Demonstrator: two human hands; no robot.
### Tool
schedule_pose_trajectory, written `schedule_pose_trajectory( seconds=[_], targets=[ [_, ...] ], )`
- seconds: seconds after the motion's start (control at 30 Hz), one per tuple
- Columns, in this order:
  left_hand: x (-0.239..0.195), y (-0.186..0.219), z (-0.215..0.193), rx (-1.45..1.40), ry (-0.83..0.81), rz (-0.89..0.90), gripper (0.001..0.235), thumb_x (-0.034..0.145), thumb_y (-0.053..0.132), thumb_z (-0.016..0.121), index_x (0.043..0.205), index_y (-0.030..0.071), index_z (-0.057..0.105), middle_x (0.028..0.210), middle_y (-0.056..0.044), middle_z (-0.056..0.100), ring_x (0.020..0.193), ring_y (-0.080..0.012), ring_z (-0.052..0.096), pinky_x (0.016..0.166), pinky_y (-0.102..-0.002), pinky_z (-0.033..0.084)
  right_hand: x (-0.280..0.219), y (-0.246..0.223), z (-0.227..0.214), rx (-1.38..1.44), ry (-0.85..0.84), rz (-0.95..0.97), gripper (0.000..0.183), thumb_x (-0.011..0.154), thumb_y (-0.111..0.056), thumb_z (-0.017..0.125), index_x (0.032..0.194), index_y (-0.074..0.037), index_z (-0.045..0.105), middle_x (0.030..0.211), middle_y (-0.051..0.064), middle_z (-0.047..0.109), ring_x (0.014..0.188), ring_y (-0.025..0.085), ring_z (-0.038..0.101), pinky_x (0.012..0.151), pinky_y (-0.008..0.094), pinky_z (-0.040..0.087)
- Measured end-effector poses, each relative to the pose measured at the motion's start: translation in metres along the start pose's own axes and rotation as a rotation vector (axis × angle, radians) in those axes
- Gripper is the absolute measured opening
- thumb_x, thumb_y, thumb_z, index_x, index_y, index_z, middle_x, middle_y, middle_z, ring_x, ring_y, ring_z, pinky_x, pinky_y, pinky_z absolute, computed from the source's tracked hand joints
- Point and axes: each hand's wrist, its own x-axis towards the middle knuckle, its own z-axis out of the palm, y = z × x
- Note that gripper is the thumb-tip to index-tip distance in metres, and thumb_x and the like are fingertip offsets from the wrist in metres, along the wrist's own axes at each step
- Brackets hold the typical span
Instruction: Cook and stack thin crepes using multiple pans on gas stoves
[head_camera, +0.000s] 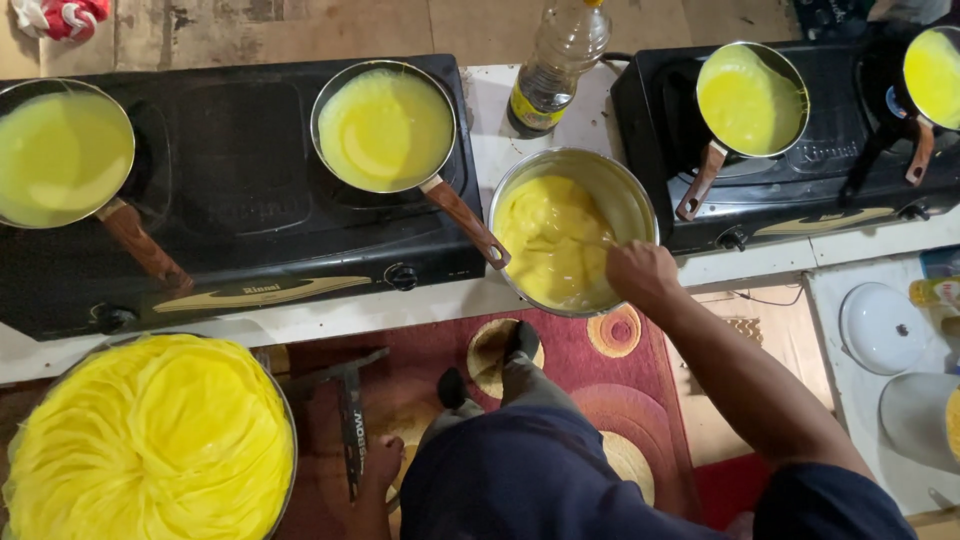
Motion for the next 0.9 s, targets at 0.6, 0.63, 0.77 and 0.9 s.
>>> schedule_pose_trajectory(
  seconds=[0.6, 0.63, 0.77, 0.9],
  targets=[
    [-0.016, 0.007, 0.003, -0.107, -0.050, -0.172, 0.091, 0.087, 0.062, 0.060, 0.141, -0.011, 0.049, 0.141, -0.040, 0.051, 0.138, -0.0518, 0.047, 0.120, -0.058, 0.032, -0.002, 0.001, -0.009, -0.181, -0.163, 0.054, 0.032, 0.091, -0.029, 0.051, 0.093, -0.021, 0.082, 0.086, 0.002, 0.081, 0.085, 0.026, 0.081, 0.068, 0.040, 0.062],
    [-0.005, -0.006, 0.011, -0.068, -0.037, -0.123, 0.076, 0.086, 0.059, 0.058, 0.130, -0.003, 0.062, 0.135, -0.035, 0.058, 0.134, -0.0504, 0.051, 0.118, -0.059, 0.036, -0.008, -0.009, -0.026, -0.095, -0.227, 0.042, 0.033, 0.090, -0.033, 0.053, 0.097, -0.021, 0.083, 0.093, 0.006, 0.082, 0.092, 0.028, 0.080, 0.075, 0.044, 0.062],
    [0.024, -0.033, 0.029, 0.047, 0.056, 0.002, 0.046, 0.085, 0.047, 0.060, 0.108, 0.013, 0.080, 0.116, -0.019, 0.074, 0.119, -0.0427, 0.064, 0.108, -0.053, 0.049, 0.005, -0.025, -0.030, 0.111, -0.131, 0.007, 0.042, 0.095, -0.038, 0.050, 0.114, -0.016, 0.080, 0.098, 0.018, 0.081, 0.092, 0.038, 0.079, 0.081, 0.052, 0.061],
    [0.022, -0.034, 0.026, -0.010, 0.028, 0.039, 0.046, 0.089, 0.046, 0.060, 0.110, 0.010, 0.079, 0.113, -0.019, 0.074, 0.114, -0.0428, 0.066, 0.104, -0.055, 0.050, 0.009, 0.001, 0.022, -0.070, 0.173, -0.030, 0.038, 0.090, -0.027, 0.059, 0.125, -0.033, 0.073, 0.082, 0.000, 0.076, 0.070, 0.024, 0.078, 0.063, 0.042, 0.064]
  ],
)
